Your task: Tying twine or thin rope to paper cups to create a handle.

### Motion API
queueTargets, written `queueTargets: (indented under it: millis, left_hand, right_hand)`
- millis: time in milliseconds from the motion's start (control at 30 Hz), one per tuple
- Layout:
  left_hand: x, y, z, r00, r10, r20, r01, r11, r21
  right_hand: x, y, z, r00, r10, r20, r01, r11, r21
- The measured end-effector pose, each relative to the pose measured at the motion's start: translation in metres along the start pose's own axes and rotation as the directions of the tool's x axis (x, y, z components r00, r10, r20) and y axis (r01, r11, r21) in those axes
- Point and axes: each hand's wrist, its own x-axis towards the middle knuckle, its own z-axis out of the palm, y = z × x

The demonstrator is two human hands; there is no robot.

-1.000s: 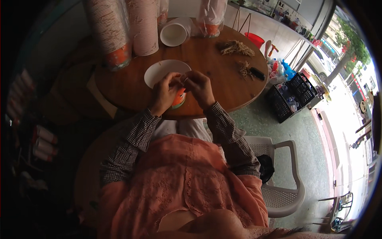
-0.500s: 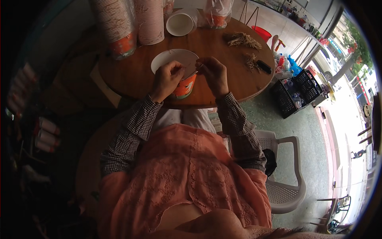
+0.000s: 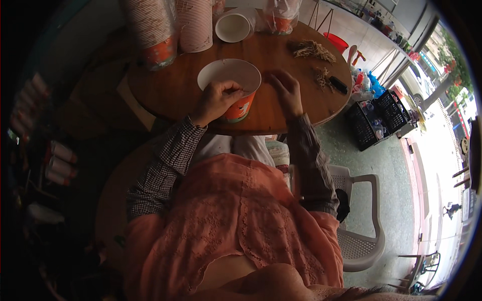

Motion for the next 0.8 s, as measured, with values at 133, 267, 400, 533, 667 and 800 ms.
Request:
queueTargets:
  millis: [133,267,400,533,667,800]
  left_hand:
    - [-0.002,-0.004,0.003,0.999,0.035,-0.008,-0.035,0.998,-0.043]
    - [-0.001,0.003,0.002,0.999,-0.012,0.030,0.014,0.998,-0.068]
    - [-0.001,0.006,0.003,1.000,-0.013,0.025,0.015,0.999,-0.045]
    - [-0.001,0.005,0.002,0.999,-0.035,0.040,0.036,0.999,-0.029]
    - [-0.001,0.005,0.000,1.000,-0.002,0.030,0.004,0.998,-0.063]
    - [-0.004,0.004,-0.008,0.998,-0.058,0.016,0.060,0.983,-0.176]
  right_hand:
    - [-0.036,0.008,0.019,0.997,-0.053,-0.059,0.056,0.997,0.046]
    - [-0.036,0.004,0.028,0.979,-0.200,-0.046,0.192,0.972,-0.134]
    - [-0.031,0.008,0.032,0.980,-0.197,-0.038,0.192,0.976,-0.104]
    - [-0.030,0.006,0.035,0.974,-0.222,-0.051,0.212,0.965,-0.156]
    - [-0.026,0.001,0.034,0.974,-0.174,-0.147,0.149,0.975,-0.167]
    - [-0.020,-0.008,0.023,0.962,-0.179,-0.206,0.126,0.960,-0.249]
